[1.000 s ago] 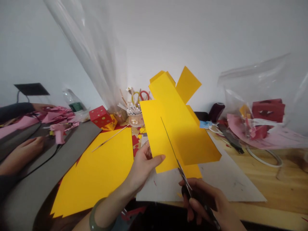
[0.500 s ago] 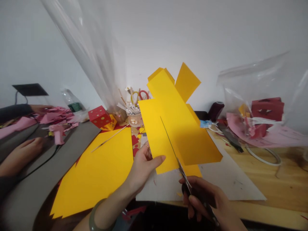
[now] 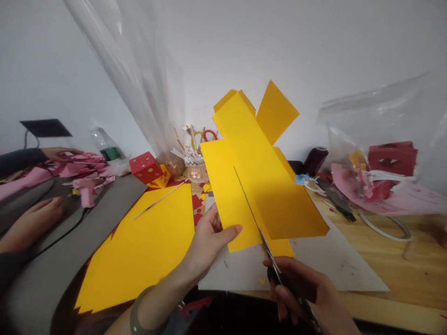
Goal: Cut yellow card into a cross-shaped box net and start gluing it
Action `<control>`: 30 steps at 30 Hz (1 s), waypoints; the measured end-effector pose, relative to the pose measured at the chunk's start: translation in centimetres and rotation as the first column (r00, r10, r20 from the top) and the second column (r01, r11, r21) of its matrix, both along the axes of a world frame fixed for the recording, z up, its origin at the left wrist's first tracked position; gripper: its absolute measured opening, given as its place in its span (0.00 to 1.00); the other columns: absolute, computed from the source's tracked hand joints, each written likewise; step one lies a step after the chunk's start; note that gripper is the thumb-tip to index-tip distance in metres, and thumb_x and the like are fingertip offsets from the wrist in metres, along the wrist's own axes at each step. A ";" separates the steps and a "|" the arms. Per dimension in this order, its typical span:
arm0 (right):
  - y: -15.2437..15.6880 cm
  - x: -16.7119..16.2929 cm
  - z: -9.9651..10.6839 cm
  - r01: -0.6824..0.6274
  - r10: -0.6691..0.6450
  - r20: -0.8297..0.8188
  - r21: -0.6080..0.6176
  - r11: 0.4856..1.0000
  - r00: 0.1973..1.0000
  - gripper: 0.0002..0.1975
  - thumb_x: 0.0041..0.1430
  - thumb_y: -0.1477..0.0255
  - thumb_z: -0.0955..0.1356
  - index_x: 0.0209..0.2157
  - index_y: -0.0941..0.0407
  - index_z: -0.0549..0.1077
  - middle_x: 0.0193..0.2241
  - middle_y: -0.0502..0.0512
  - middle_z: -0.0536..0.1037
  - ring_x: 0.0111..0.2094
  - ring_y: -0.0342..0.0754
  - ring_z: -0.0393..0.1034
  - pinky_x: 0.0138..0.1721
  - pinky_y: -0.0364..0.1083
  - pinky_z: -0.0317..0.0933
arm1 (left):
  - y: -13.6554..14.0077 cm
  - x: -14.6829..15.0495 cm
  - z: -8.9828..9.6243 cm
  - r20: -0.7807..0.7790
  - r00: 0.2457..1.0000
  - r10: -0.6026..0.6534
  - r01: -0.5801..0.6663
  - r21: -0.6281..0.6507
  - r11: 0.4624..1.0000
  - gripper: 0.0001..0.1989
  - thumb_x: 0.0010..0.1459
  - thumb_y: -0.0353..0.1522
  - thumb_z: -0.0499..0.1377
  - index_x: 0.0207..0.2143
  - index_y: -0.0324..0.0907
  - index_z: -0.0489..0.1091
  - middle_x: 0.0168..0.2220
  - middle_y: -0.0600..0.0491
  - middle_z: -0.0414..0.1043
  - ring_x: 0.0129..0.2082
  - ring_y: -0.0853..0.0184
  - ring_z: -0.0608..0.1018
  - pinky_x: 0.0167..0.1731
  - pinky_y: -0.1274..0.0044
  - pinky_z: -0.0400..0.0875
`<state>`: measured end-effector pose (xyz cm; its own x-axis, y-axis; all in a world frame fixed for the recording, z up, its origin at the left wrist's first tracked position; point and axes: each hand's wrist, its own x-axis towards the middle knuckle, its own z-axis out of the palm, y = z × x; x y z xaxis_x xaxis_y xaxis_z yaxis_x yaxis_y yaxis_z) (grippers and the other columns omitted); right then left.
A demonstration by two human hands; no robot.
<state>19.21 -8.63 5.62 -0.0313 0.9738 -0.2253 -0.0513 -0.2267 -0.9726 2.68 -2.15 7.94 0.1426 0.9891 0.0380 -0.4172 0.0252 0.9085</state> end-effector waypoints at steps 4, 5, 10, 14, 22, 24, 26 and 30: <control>-0.1 -0.2 0.1 0.044 -0.044 0.010 -0.002 0.999 0.999 0.16 0.40 0.67 0.73 0.34 0.58 0.75 0.17 0.45 0.70 0.14 0.37 0.62 0.15 0.37 0.49 | 0.0 0.0 0.1 0.004 1.000 0.001 -0.001 0.002 1.000 0.17 0.45 0.25 0.65 0.40 0.40 0.69 0.35 0.55 0.77 0.33 0.72 0.76 0.37 0.79 0.70; -0.2 -0.3 0.1 0.053 -0.053 0.011 -0.001 0.999 0.999 0.16 0.40 0.67 0.73 0.33 0.58 0.75 0.17 0.45 0.70 0.14 0.36 0.62 0.15 0.37 0.49 | -0.1 0.0 0.1 0.005 1.000 0.002 -0.002 0.001 1.000 0.17 0.45 0.25 0.65 0.40 0.40 0.69 0.35 0.55 0.77 0.34 0.72 0.76 0.37 0.79 0.70; -0.2 -0.5 0.5 0.068 -0.068 0.010 -0.003 0.998 0.998 0.14 0.39 0.68 0.73 0.31 0.58 0.75 0.15 0.44 0.70 0.13 0.35 0.61 0.15 0.36 0.48 | -0.1 0.0 0.2 0.005 1.000 -0.006 0.006 0.006 1.000 0.17 0.46 0.25 0.65 0.40 0.40 0.69 0.36 0.54 0.77 0.35 0.71 0.76 0.39 0.79 0.70; -0.3 -0.6 0.7 0.071 -0.072 -0.018 -0.021 0.997 0.997 0.14 0.39 0.67 0.74 0.30 0.57 0.75 0.12 0.42 0.68 0.13 0.35 0.57 0.15 0.36 0.51 | 0.0 0.0 0.1 0.006 1.000 -0.007 0.007 0.016 1.000 0.17 0.46 0.25 0.65 0.41 0.40 0.69 0.37 0.54 0.77 0.35 0.70 0.77 0.39 0.78 0.70; -0.4 -0.7 0.9 0.092 -0.091 0.024 -0.044 0.995 0.996 0.16 0.38 0.64 0.74 0.31 0.55 0.75 0.14 0.43 0.69 0.13 0.36 0.58 0.18 0.38 0.56 | -0.1 -0.1 0.2 -0.018 1.000 0.016 -0.016 0.010 1.000 0.17 0.46 0.26 0.65 0.40 0.40 0.70 0.38 0.51 0.78 0.37 0.66 0.78 0.40 0.75 0.70; -0.4 -0.7 0.9 0.097 -0.095 0.042 -0.047 0.994 0.995 0.16 0.39 0.64 0.74 0.31 0.55 0.75 0.14 0.42 0.68 0.13 0.36 0.57 0.18 0.39 0.57 | -0.1 -0.1 0.2 -0.022 1.000 0.017 -0.017 0.013 1.000 0.17 0.46 0.26 0.65 0.40 0.40 0.70 0.38 0.51 0.78 0.37 0.65 0.78 0.40 0.74 0.70; -0.4 -0.6 0.8 0.096 -0.095 0.040 -0.041 0.994 0.995 0.15 0.39 0.64 0.74 0.31 0.55 0.75 0.14 0.42 0.68 0.13 0.36 0.57 0.18 0.39 0.56 | -0.1 0.0 0.2 -0.019 1.000 0.014 -0.014 0.019 1.000 0.17 0.46 0.26 0.65 0.41 0.40 0.70 0.39 0.51 0.77 0.39 0.65 0.78 0.42 0.74 0.70; -0.4 -0.5 0.7 0.069 -0.069 0.014 -0.026 0.997 0.998 0.16 0.40 0.64 0.74 0.31 0.57 0.74 0.15 0.43 0.68 0.13 0.35 0.58 0.17 0.38 0.51 | -0.1 0.0 0.1 -0.016 1.000 -0.006 0.007 0.019 1.000 0.17 0.46 0.27 0.65 0.41 0.41 0.69 0.40 0.51 0.77 0.39 0.65 0.77 0.42 0.73 0.69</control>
<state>18.69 -8.99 6.29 0.0392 0.9672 -0.2508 -0.0546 -0.2486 -0.9671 2.66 -2.27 8.06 0.1498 0.9872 0.0544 -0.4023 0.0106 0.9154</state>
